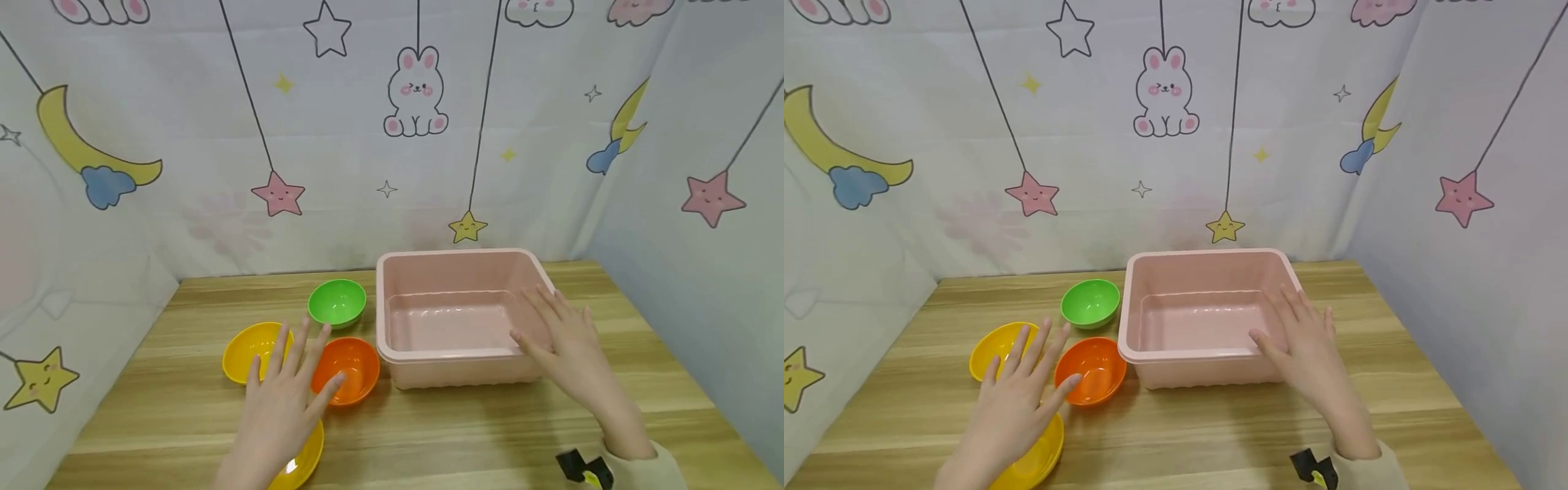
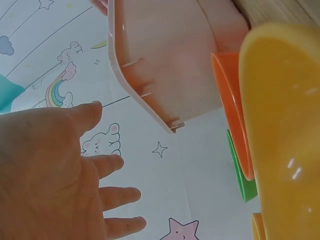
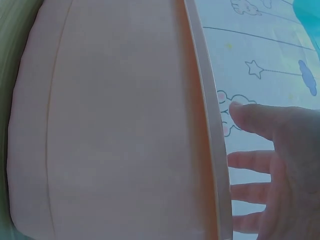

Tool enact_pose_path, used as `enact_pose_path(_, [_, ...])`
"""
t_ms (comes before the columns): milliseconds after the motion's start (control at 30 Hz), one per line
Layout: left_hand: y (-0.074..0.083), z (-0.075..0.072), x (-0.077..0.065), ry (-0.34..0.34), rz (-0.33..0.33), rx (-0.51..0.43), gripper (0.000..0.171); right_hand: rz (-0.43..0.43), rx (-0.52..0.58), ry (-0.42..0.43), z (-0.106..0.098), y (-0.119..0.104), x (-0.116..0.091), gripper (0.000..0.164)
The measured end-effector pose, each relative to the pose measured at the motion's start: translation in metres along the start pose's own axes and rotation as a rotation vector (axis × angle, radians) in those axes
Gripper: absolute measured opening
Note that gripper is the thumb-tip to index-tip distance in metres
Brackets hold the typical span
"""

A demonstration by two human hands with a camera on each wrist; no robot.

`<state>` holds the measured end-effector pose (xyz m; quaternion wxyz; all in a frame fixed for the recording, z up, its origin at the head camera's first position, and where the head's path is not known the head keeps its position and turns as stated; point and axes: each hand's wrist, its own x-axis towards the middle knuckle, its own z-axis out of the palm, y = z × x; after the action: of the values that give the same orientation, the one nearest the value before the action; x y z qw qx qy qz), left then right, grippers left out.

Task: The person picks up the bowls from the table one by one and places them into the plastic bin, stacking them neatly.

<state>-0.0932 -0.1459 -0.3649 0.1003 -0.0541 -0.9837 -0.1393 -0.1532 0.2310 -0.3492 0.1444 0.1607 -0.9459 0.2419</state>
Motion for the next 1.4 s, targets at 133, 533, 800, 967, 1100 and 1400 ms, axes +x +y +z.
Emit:
enact_pose_path(133, [-0.001,0.002,-0.004,0.012,0.011,-0.012,0.067,-0.039,0.075,0.026,0.0,0.007,0.0,0.07])
enact_pose_path(533, [-0.006,0.004,-0.013,0.026,0.024,0.0,0.071,0.027,0.24,0.039,-0.009,0.019,0.001,0.062])
enact_pose_path(800, [-0.012,0.015,-0.019,0.027,0.095,0.06,0.072,0.036,0.346,0.077,-0.009,0.028,0.0,0.05])
enact_pose_path(967, [-0.014,0.02,-0.023,0.037,0.112,0.067,0.074,0.066,0.372,0.072,-0.009,0.032,-0.003,0.049])
enact_pose_path(1100, [-0.015,0.022,-0.025,0.052,0.119,0.06,0.074,0.067,0.351,0.083,-0.007,0.035,-0.004,0.049])
enact_pose_path(1400, [-0.018,0.027,-0.031,0.044,0.108,0.083,0.078,0.108,0.378,0.084,-0.007,0.04,-0.003,0.053])
